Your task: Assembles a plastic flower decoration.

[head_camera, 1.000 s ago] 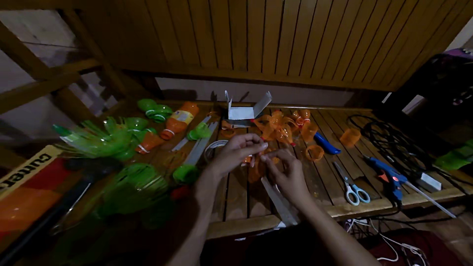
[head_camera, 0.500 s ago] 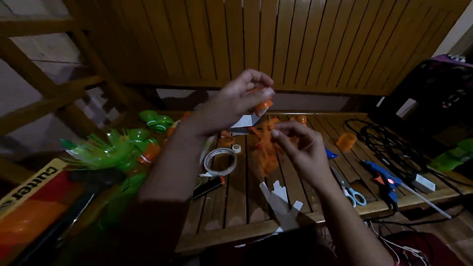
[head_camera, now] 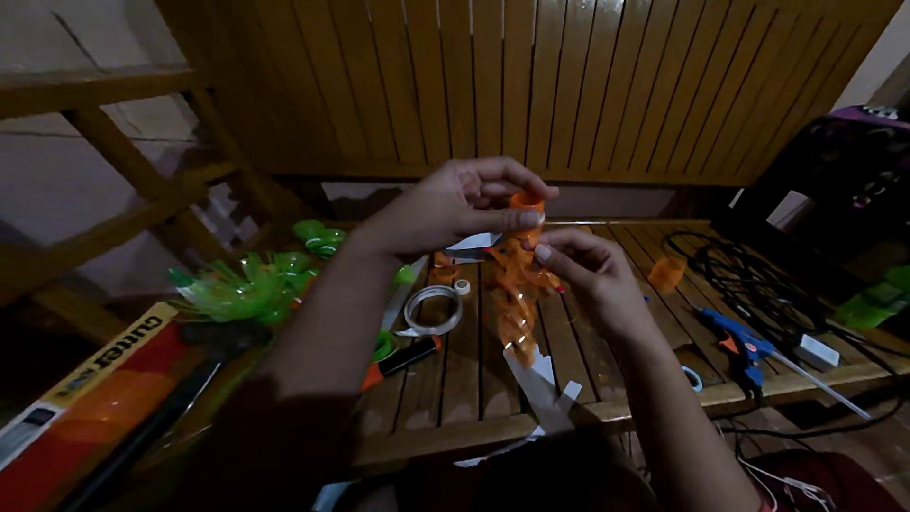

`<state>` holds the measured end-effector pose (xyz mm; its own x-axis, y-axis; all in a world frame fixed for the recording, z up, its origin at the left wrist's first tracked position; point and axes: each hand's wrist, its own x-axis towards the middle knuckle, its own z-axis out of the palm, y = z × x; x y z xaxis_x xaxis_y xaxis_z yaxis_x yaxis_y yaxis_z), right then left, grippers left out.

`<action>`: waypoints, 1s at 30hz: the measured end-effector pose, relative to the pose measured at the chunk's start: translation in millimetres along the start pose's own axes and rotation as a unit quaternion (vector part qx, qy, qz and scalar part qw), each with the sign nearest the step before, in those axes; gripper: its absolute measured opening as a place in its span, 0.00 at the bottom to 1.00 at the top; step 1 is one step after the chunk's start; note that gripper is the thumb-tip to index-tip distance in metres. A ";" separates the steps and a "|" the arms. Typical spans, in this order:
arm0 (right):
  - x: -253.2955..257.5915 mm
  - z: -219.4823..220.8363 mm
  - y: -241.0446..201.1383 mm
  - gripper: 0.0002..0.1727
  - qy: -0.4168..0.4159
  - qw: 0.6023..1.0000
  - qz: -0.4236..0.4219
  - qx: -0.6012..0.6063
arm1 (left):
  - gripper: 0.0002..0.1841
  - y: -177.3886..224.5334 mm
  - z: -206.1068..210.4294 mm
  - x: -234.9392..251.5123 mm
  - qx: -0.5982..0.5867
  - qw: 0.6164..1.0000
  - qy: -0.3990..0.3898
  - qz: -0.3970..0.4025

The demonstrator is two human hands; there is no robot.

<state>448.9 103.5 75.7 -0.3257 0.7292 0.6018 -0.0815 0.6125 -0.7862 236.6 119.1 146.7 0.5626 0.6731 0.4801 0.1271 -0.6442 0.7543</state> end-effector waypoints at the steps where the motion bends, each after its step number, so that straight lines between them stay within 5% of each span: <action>1: -0.3 0.3 1.9 0.09 0.004 1.000 0.007 0.017 | 0.13 -0.9 0.0 -0.8 -0.001 1.000 0.004 -0.008; 11: -7.2 15.9 17.0 0.14 0.030 0.978 0.060 0.198 | 0.12 -1.0 -2.7 -4.8 0.017 1.000 0.001 -0.011; 25: -16.0 26.5 26.2 0.10 0.102 0.968 0.053 0.224 | 0.12 0.2 13.2 -4.7 0.027 0.999 0.018 -0.014; 30: -21.8 26.7 23.0 0.05 0.150 0.984 0.015 0.093 | 0.10 -5.0 23.9 -7.3 0.033 0.998 0.050 -0.026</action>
<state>429.0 93.5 40.8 -0.0392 0.8206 0.5702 -0.2572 0.5431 -0.7993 251.3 108.7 128.8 0.4692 0.7367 0.4869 0.2097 -0.6285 0.7490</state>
